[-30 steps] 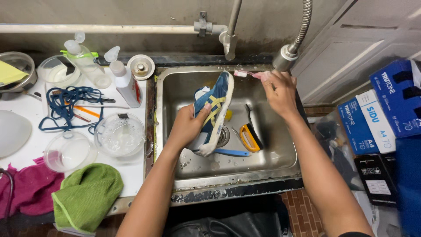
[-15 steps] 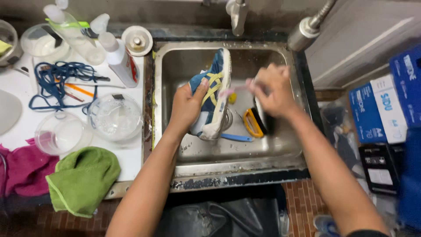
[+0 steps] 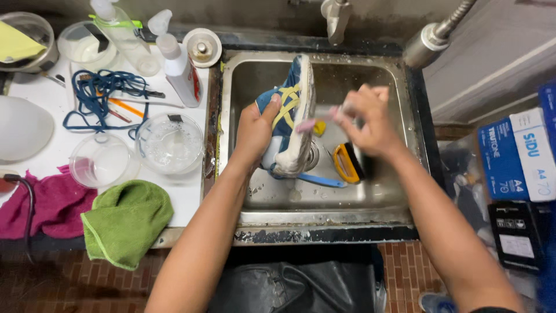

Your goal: The person scrubs a blue and white sneaker in a sink using a yellow sponge, then switches to a pink toothbrush to clean the sole. They rinse the shoe under running water and use a small metal tool to scrape debris from the sole treads.

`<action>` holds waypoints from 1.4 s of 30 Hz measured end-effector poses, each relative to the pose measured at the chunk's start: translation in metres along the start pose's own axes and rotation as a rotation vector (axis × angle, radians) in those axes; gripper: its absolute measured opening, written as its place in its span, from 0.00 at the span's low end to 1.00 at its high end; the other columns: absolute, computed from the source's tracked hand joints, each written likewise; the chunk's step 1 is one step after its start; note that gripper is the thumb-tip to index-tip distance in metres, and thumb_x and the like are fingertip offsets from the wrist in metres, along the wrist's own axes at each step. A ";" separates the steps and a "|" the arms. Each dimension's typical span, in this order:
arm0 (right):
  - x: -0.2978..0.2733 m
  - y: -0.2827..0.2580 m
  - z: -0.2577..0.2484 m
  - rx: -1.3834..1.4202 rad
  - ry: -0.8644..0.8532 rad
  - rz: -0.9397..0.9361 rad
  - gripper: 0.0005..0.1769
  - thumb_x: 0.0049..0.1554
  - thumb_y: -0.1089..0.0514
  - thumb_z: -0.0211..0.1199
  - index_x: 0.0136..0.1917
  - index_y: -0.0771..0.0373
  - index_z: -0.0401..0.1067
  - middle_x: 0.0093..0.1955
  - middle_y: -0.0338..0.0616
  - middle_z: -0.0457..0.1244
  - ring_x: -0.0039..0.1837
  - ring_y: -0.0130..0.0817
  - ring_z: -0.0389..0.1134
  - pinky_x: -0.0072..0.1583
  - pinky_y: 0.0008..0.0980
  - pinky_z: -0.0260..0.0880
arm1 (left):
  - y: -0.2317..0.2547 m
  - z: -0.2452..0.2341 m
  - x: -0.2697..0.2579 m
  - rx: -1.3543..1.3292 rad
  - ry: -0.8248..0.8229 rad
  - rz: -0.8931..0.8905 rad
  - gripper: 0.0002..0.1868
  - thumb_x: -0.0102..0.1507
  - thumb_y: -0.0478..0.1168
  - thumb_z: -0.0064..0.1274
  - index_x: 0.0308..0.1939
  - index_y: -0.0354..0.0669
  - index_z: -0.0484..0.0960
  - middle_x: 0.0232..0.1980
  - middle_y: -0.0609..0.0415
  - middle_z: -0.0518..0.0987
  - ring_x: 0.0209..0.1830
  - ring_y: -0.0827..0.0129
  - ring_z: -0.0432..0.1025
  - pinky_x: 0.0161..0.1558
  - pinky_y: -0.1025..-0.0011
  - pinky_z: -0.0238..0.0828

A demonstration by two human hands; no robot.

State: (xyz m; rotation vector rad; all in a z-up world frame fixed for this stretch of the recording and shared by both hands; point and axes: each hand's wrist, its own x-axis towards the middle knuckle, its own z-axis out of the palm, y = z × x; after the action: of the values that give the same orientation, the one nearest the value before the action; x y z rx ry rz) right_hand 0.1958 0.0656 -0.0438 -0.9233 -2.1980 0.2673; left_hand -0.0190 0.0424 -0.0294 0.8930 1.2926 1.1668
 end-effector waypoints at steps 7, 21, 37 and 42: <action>0.002 -0.024 0.002 -0.003 0.067 -0.085 0.13 0.53 0.51 0.55 0.30 0.56 0.60 0.30 0.36 0.55 0.36 0.35 0.55 0.50 0.33 0.43 | 0.004 0.011 -0.007 -0.315 0.029 -0.202 0.13 0.53 0.44 0.49 0.23 0.37 0.73 0.16 0.50 0.71 0.16 0.69 0.69 0.22 0.77 0.65; 0.005 -0.020 -0.006 0.071 0.174 -0.002 0.14 0.53 0.57 0.57 0.28 0.57 0.59 0.27 0.36 0.55 0.35 0.35 0.56 0.49 0.32 0.45 | 0.007 0.017 -0.009 -0.658 0.090 -0.219 0.12 0.51 0.42 0.53 0.24 0.34 0.75 0.24 0.41 0.75 0.21 0.60 0.73 0.24 0.71 0.71; 0.008 -0.049 -0.001 0.144 0.123 -0.075 0.14 0.49 0.53 0.58 0.27 0.55 0.57 0.28 0.35 0.55 0.35 0.34 0.55 0.48 0.32 0.45 | 0.009 0.012 -0.008 -0.810 0.200 -0.254 0.13 0.54 0.42 0.50 0.28 0.32 0.73 0.31 0.39 0.76 0.27 0.57 0.73 0.28 0.66 0.72; 0.003 -0.037 -0.001 0.094 0.144 -0.042 0.14 0.50 0.54 0.56 0.27 0.55 0.57 0.28 0.35 0.55 0.36 0.34 0.55 0.49 0.32 0.43 | 0.018 0.014 -0.009 -0.805 0.211 -0.253 0.14 0.54 0.43 0.49 0.31 0.32 0.73 0.34 0.40 0.76 0.29 0.57 0.73 0.30 0.65 0.73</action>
State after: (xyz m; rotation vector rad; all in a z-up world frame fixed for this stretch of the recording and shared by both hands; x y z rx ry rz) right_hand 0.1748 0.0414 -0.0255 -0.8188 -2.0519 0.2736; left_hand -0.0073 0.0393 -0.0079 0.0179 0.9225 1.4319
